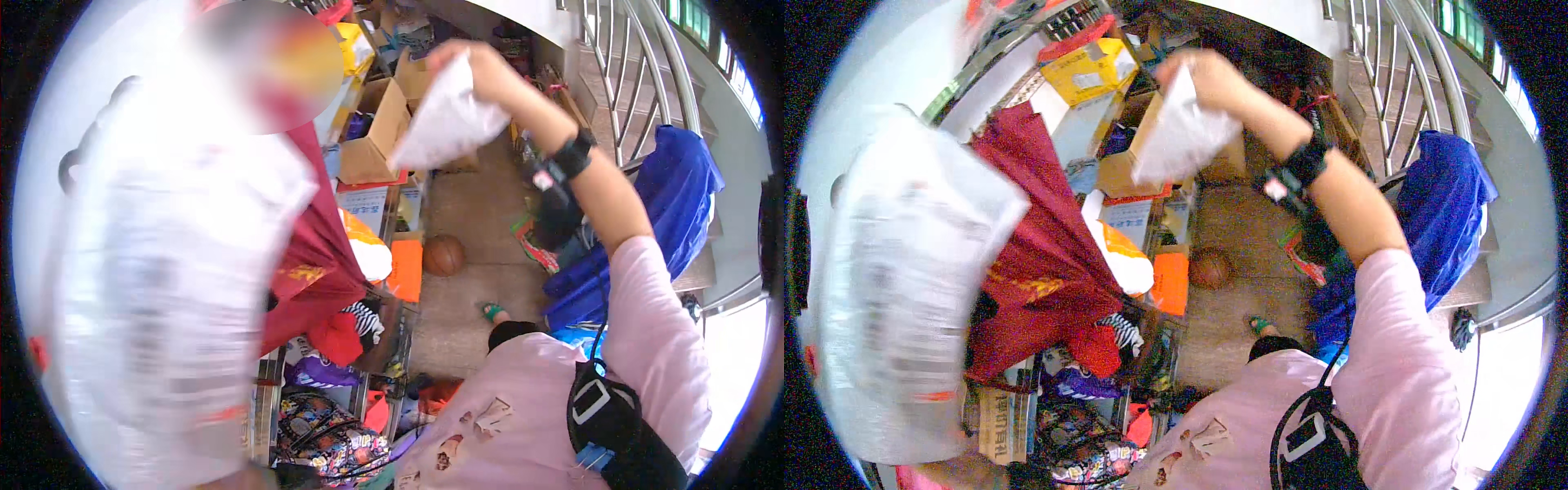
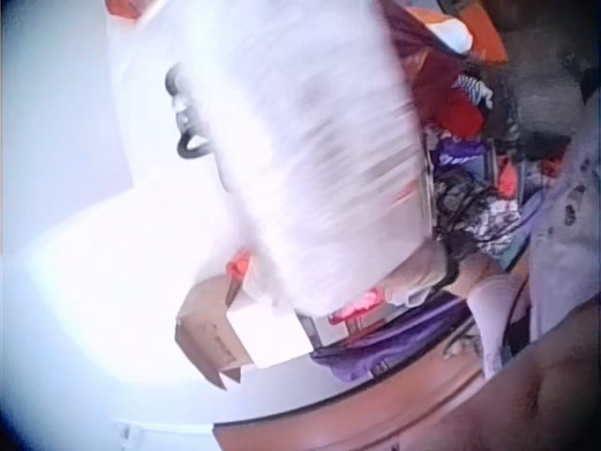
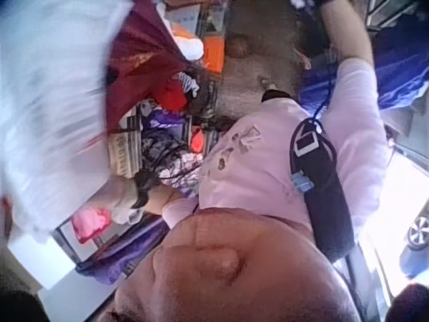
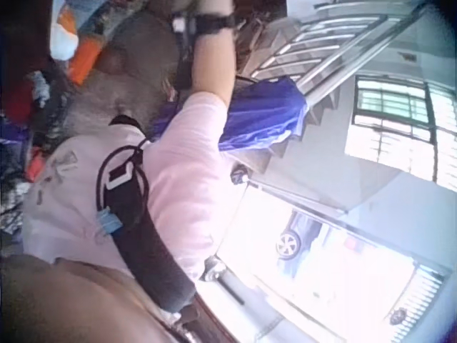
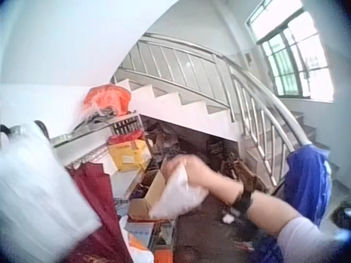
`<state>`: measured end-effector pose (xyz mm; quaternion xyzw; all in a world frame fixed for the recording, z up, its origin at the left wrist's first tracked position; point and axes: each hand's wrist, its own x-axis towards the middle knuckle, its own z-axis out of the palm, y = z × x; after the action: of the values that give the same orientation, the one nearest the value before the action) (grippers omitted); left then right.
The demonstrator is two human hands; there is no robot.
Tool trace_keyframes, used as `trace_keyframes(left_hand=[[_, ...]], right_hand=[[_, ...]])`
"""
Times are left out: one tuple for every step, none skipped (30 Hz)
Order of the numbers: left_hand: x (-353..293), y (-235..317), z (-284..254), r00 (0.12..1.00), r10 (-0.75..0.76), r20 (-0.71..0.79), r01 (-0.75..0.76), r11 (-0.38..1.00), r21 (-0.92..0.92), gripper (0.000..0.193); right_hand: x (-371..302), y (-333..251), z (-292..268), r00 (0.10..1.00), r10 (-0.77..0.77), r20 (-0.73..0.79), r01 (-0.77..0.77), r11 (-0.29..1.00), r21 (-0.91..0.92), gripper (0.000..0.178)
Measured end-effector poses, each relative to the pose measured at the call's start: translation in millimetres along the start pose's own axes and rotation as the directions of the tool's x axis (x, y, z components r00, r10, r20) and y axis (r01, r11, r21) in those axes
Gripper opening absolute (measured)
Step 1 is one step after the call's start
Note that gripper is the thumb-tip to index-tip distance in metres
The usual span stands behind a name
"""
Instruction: The person organizes various household items including clothing, a mask, and a helmet by placing them into boxes and bags located on a storage shelf near a staircase.
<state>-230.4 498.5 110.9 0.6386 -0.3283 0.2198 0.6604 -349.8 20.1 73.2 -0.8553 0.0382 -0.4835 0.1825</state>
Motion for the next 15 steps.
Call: trace_keyframes(left_hand=[[-11.6,-4.6,17.5,0.996,-0.061,0.063,0.061,0.998,0.001,0.027],[-22.2,-8.7,32.8,0.985,-0.117,0.128,0.117,0.993,0.009,0.027],[-31.2,-13.3,48.7,0.967,-0.17,0.19,0.169,0.985,0.022,0.027],[-39.7,-17.0,62.3,0.945,-0.22,0.243,0.215,0.975,0.048,0.028],[-41.7,-35.6,93.5,0.902,-0.262,0.344,0.261,0.964,0.05,0.028],[-43.3,-52.9,124.8,0.844,-0.293,0.449,0.298,0.953,0.063,0.028],[-45.1,-58.8,147.1,0.799,-0.316,0.511,0.308,0.946,0.103,0.028],[-46.8,-65.7,166.3,0.765,-0.325,0.556,0.292,0.945,0.15,0.028],[-49.6,-78.1,185.3,0.742,-0.307,0.596,0.231,0.952,0.202,0.03],[-47.2,-77.4,212.1,0.719,-0.289,0.632,0.154,0.953,0.26,0.03],[-46.9,-88.4,233.1,0.679,-0.315,0.663,0.134,0.941,0.31,0.031],[-48.1,-105.4,253.6,0.631,-0.337,0.699,0.106,0.93,0.352,0.031],[-51.3,-119.9,271.7,0.625,-0.348,0.699,0.113,0.926,0.36,0.031],[-53.5,-130.8,288.2,0.558,-0.338,0.757,0.11,0.935,0.336,0.032],[-55.5,-141.4,303.9,0.493,-0.325,0.807,0.108,0.943,0.314,0.032]], right_hand=[[-26.7,17.6,15.5,0.991,0.056,0.124,-0.069,0.992,0.103,0.02],[-54.7,23.5,33.8,0.941,0.252,0.224,-0.286,0.948,0.138,0.017],[-80.4,34.5,47.0,0.952,0.159,0.26,-0.227,0.939,0.257,0.015],[-100.1,26.6,57.2,0.907,0.289,0.306,-0.37,0.893,0.255,0.018],[-123.4,37.2,53.8,0.838,0.424,0.344,-0.491,0.86,0.137,0.023],[-148.6,54.1,50.5,0.858,0.379,0.347,-0.465,0.861,0.207,0.029],[-154.7,49.5,46.8,0.651,0.563,0.509,-0.748,0.592,0.3,0.036],[-165.8,55.5,50.7,0.722,0.472,0.505,-0.662,0.685,0.305,0.045],[-164.6,48.9,47.7,0.659,0.466,0.591,-0.696,0.675,0.244,0.056],[-155.5,39.4,40.1,0.636,0.452,0.626,-0.665,0.732,0.147,0.071],[-148.8,35.9,36.8,0.609,0.441,0.659,-0.679,0.719,0.146,0.077],[-143.2,37.2,33.9,0.585,0.438,0.683,-0.695,0.704,0.144,0.082],[-137.1,42.0,31.6,0.576,0.44,0.689,-0.703,0.697,0.143,0.082],[-129.1,46.5,29.1,0.542,0.442,0.715,-0.704,0.704,0.098,0.086],[-124.1,54.6,30.3,0.511,0.44,0.739,-0.698,0.713,0.058,0.09]])
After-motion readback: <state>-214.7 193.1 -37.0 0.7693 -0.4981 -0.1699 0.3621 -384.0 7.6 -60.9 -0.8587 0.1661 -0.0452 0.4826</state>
